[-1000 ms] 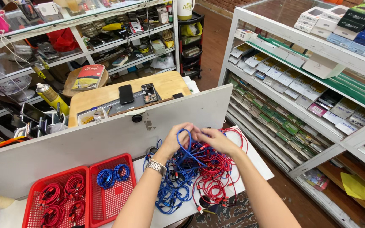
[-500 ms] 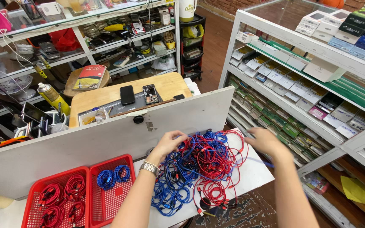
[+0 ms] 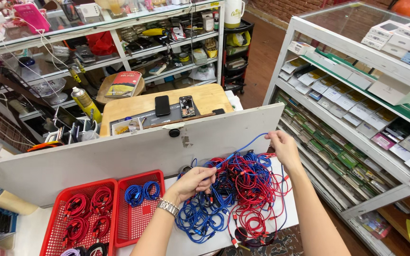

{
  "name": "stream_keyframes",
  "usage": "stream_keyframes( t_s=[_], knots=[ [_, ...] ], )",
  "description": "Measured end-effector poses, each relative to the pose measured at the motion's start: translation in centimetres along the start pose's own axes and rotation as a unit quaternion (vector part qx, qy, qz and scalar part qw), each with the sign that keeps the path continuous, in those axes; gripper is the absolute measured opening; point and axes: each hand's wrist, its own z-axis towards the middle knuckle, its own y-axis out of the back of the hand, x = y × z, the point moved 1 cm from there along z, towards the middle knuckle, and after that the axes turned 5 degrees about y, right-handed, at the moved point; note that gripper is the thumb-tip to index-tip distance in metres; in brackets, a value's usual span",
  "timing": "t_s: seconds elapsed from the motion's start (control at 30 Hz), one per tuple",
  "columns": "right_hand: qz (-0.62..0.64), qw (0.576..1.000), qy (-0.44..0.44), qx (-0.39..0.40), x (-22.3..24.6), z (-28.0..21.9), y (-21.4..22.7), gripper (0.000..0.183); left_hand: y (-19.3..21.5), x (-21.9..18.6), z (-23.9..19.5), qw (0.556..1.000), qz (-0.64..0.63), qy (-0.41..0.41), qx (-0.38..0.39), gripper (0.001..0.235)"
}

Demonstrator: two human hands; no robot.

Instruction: The person untangles a pile of red, blue, and black cables on a counter, coils each cable by hand, and places them into red plastic baskets. The person handles the cables one at a time, separating colors and organizing them into the baskets.

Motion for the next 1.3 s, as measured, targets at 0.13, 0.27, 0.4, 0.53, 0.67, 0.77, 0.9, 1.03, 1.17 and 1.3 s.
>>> stream_keyframes(
  t_s=[0.13,0.27,0.4,0.53,0.67,0.77,0.9,1.03,1.17,1.3],
  knots=[
    [-0.225,0.97,-0.012,-0.096,-3.4,-2.0,-2.7,0.035,-2.6,-2.3,-0.7,0.971,-0.188,-0.118,0.088,0.028],
    [-0.149,0.969,0.132,0.148,-4.2,-7.8,-11.2,0.034,-4.2,-6.1,2.0,0.946,-0.231,-0.21,0.085,0.024],
    [0.016,0.895,-0.122,0.429,-0.4,-11.8,-12.6,0.04,-2.1,-7.5,4.0,0.985,-0.002,-0.163,-0.049,0.027],
    [0.113,0.888,-0.1,0.435,4.3,-8.7,-6.4,0.029,0.0,-5.5,4.8,0.942,0.318,-0.093,-0.048,0.033],
    [0.106,0.963,-0.068,0.237,4.3,-3.7,-0.7,0.026,-1.9,-1.8,4.1,0.983,0.16,-0.015,0.087,0.047],
    [0.105,0.986,-0.026,0.125,2.1,-2.4,0.1,0.025,-3.9,-2.3,3.3,0.98,-0.056,-0.044,0.186,0.054],
    [0.066,0.985,-0.087,0.134,-0.8,-7.6,-5.2,0.028,-5.5,-4.9,3.2,0.977,-0.13,-0.111,0.128,0.032],
    [0.029,0.881,-0.161,0.444,0.7,-13.1,-8.1,0.034,-4.7,-6.5,5.3,0.992,-0.061,-0.111,-0.024,0.028],
    [0.113,0.896,-0.1,0.418,3.7,-10.4,-4.3,0.027,-3.7,-4.9,6.5,0.941,0.31,-0.112,-0.081,0.035],
    [0.062,0.979,-0.047,0.186,3.5,-4.8,1.3,0.028,-5.0,-2.6,6.2,0.98,0.196,-0.001,0.019,0.056]
  ],
)
